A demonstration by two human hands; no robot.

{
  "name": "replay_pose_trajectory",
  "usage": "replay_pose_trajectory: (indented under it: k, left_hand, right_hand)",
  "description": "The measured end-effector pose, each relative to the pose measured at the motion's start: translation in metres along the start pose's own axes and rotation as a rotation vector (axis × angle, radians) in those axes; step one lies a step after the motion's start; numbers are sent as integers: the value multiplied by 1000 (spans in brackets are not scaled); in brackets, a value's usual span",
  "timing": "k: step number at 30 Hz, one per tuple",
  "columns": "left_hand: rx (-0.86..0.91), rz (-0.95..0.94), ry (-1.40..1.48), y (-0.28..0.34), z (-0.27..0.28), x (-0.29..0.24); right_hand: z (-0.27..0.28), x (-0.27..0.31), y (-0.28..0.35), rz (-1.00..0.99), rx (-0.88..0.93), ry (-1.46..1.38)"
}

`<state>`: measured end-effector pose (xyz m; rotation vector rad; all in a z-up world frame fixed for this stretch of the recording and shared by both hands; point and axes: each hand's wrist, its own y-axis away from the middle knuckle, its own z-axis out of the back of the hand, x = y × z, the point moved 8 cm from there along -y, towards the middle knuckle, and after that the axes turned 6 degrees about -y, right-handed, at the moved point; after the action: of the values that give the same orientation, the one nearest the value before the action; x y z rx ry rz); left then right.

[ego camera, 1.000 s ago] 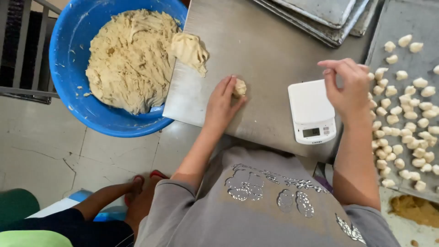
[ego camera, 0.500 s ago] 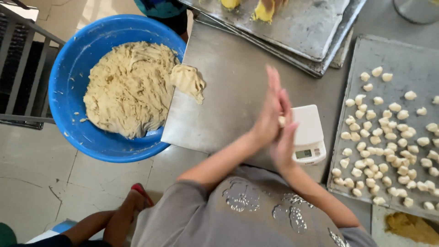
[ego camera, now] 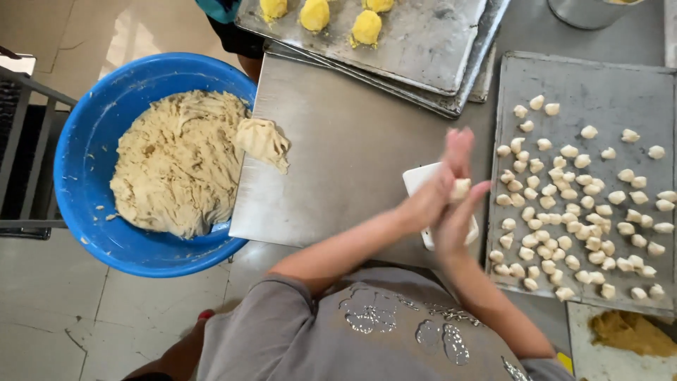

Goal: The person portions dough from a large blue bowl, weighs each piece on a digital scale, and places the uniform pieces onto a metal baking tray. The process is repeated continuously to fill the tray with small dough balls.

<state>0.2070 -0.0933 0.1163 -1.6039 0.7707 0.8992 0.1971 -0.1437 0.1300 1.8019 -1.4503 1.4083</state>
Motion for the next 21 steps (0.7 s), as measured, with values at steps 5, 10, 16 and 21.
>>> replay_pose_trajectory:
  k: [5, 10, 16, 21]
  left_hand:
    - [-233, -89, -140, -10, 22, -8]
    - [107, 125, -187, 51, -59, -23]
    - [-99, 59, 173, 11, -5, 7]
    - [-415, 245, 32, 25, 23, 3]
  right_hand:
    - [6, -20, 22, -269, 3, -35]
    - [106, -55, -45, -227, -6, -179]
    - [-13, 30, 21, -8, 145, 232]
    - [-11, 12, 38, -47, 425, 356]
